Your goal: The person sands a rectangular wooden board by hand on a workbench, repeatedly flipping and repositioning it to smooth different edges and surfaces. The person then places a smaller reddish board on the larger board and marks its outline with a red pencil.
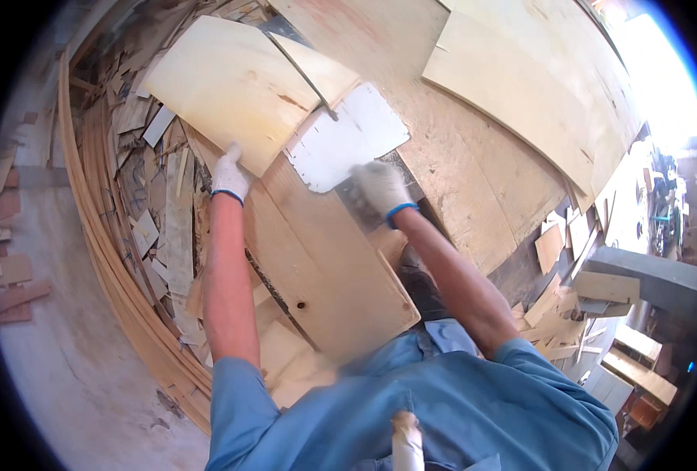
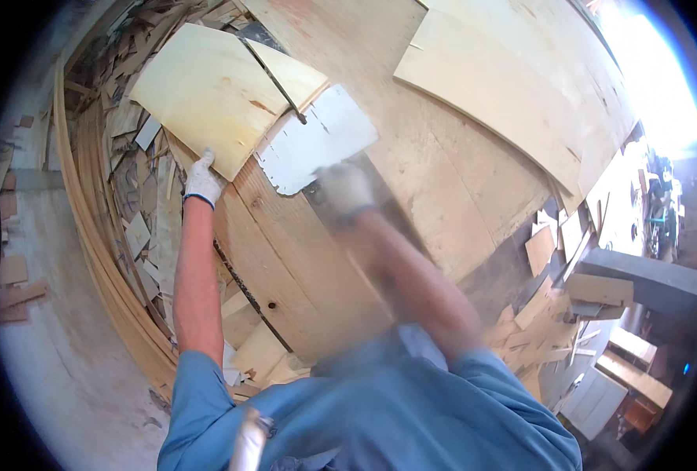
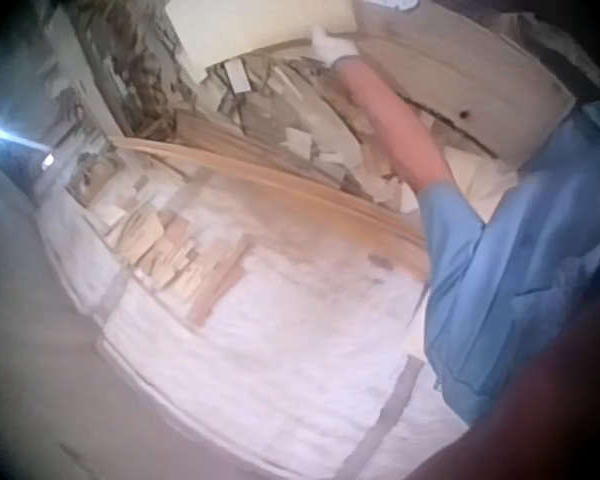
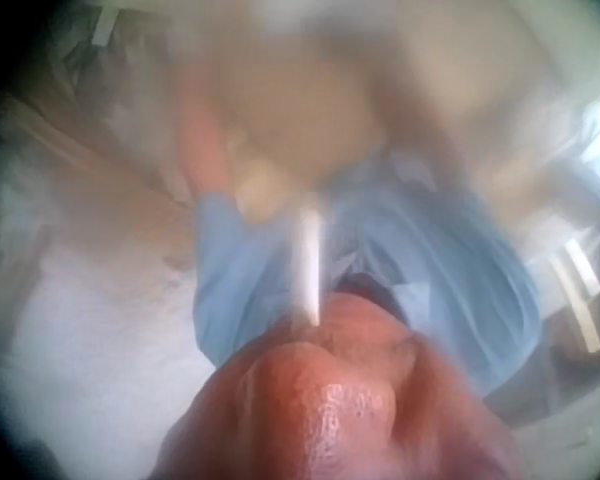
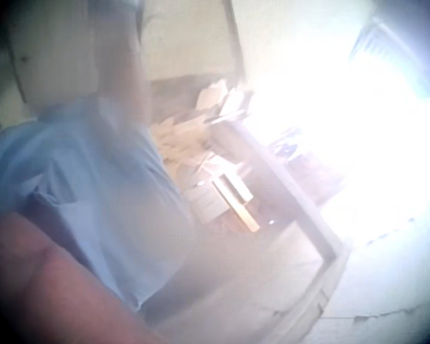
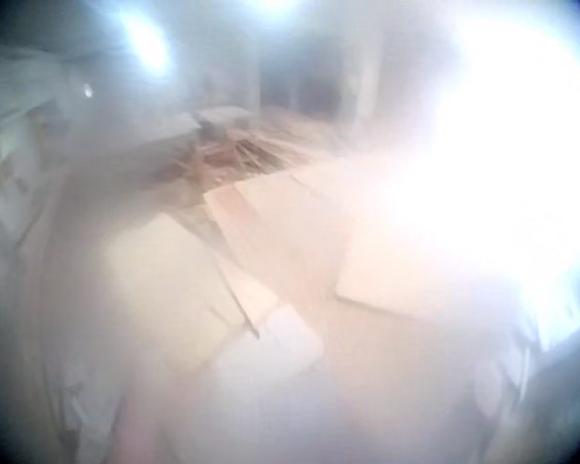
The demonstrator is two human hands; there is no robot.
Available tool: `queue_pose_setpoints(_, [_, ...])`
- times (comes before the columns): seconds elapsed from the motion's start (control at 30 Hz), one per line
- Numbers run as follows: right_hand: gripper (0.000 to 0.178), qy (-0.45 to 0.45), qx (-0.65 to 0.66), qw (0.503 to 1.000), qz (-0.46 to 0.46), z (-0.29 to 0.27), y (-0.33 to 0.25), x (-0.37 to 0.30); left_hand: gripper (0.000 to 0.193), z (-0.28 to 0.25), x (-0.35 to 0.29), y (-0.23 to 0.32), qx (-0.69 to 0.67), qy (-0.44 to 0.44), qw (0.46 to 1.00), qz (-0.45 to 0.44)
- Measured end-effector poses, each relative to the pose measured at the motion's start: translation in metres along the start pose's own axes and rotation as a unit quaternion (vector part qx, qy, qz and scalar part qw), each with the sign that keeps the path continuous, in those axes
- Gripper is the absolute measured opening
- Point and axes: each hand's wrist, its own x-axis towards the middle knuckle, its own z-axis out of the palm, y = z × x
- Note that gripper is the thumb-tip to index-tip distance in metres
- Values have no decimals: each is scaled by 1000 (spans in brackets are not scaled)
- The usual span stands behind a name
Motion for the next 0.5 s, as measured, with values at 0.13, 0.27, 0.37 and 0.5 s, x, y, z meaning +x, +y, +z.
queue_pose_setpoints(0.13, [34,43,-63,982,-171,-68,25,76,46,-29,-29,-26,-42,18,999,18])
queue_pose_setpoints(0.27, [36,106,-159,961,-198,-92,-31,123,47,-7,-141,-64,-22,23,999,21])
queue_pose_setpoints(0.37, [39,80,-253,952,-152,-62,-63,161,39,10,-245,-119,-25,117,992,39])
queue_pose_setpoints(0.5, [42,64,-309,924,-217,-51,-79,179,33,7,-288,-162,5,183,982,44])
